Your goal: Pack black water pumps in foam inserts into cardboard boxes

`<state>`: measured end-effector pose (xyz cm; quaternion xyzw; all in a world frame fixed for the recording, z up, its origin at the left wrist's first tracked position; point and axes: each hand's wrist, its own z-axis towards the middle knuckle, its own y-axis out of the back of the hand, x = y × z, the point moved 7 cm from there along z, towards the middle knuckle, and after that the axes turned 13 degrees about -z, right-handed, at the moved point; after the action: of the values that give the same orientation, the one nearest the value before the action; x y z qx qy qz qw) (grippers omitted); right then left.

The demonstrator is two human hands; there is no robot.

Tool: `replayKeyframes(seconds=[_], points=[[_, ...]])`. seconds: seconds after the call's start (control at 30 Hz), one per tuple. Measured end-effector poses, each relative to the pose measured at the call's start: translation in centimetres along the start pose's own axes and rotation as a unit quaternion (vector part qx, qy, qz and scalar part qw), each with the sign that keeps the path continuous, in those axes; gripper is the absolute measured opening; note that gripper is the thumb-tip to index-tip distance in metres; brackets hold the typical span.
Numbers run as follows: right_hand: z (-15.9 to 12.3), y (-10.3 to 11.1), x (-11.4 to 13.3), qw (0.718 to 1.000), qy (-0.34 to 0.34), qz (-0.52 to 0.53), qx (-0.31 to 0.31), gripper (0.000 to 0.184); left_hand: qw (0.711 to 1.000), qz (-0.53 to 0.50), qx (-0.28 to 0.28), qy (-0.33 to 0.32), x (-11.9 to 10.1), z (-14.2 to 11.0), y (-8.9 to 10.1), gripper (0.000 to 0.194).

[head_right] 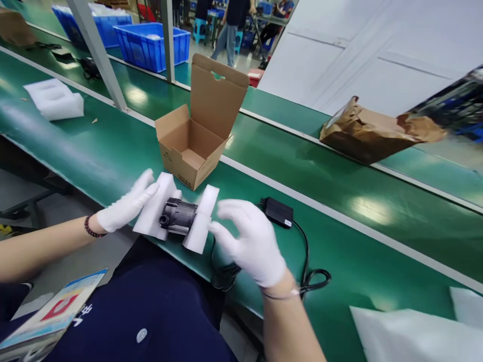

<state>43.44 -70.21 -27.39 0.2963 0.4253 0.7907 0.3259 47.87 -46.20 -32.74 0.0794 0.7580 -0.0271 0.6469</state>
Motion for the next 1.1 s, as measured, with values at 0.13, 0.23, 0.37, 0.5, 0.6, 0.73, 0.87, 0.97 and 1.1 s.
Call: replayKeyframes(seconds=[0.13,0.23,0.37,0.5,0.6,0.73,0.87,0.97,1.1], points=[[-10.8,-3.4,-3.5,0.957,0.022,-0.129,0.257,0.063,0.872,0.375,0.154,-0.275,-6.4,-1.0,-5.2,0.067],[-15.1,-4.8,-3.7,0.929,0.008,-0.159,0.334,0.026,0.776,0.481,0.287,-0.290,-6.6,-1.2,-10.3,0.071],[-14.4,-1.9,-2.8,0.924,-0.133,0.065,0.353,0.033,0.759,0.539,0.299,-0.208,-5.4,0.0,-12.6,0.065],[-8.7,1.0,-4.2,0.787,-0.361,0.487,0.116,0.035,0.786,0.508,0.305,-0.178,-5.3,0.5,-12.4,0.074],[-3.0,-0.5,-5.0,0.692,-0.411,0.593,0.001,0.035,0.821,0.458,0.299,-0.162,-6.1,2.2,-11.8,0.062],[3.4,-3.6,-3.1,0.712,-0.364,0.599,0.049,0.036,0.888,0.255,0.378,0.053,-5.1,6.1,-10.5,0.053],[5.9,-4.4,0.9,0.851,-0.274,0.416,0.163,0.024,0.829,0.141,0.502,0.202,-4.1,8.4,-10.3,0.085],[6.2,-4.5,4.1,0.938,-0.214,0.116,0.247,0.032,0.784,0.244,0.545,0.171,-4.8,8.6,-11.3,0.079],[5.4,-4.2,6.5,0.933,-0.136,-0.109,0.314,0.061,0.701,0.528,0.475,-0.060,-7.7,7.1,-13.7,0.051]])
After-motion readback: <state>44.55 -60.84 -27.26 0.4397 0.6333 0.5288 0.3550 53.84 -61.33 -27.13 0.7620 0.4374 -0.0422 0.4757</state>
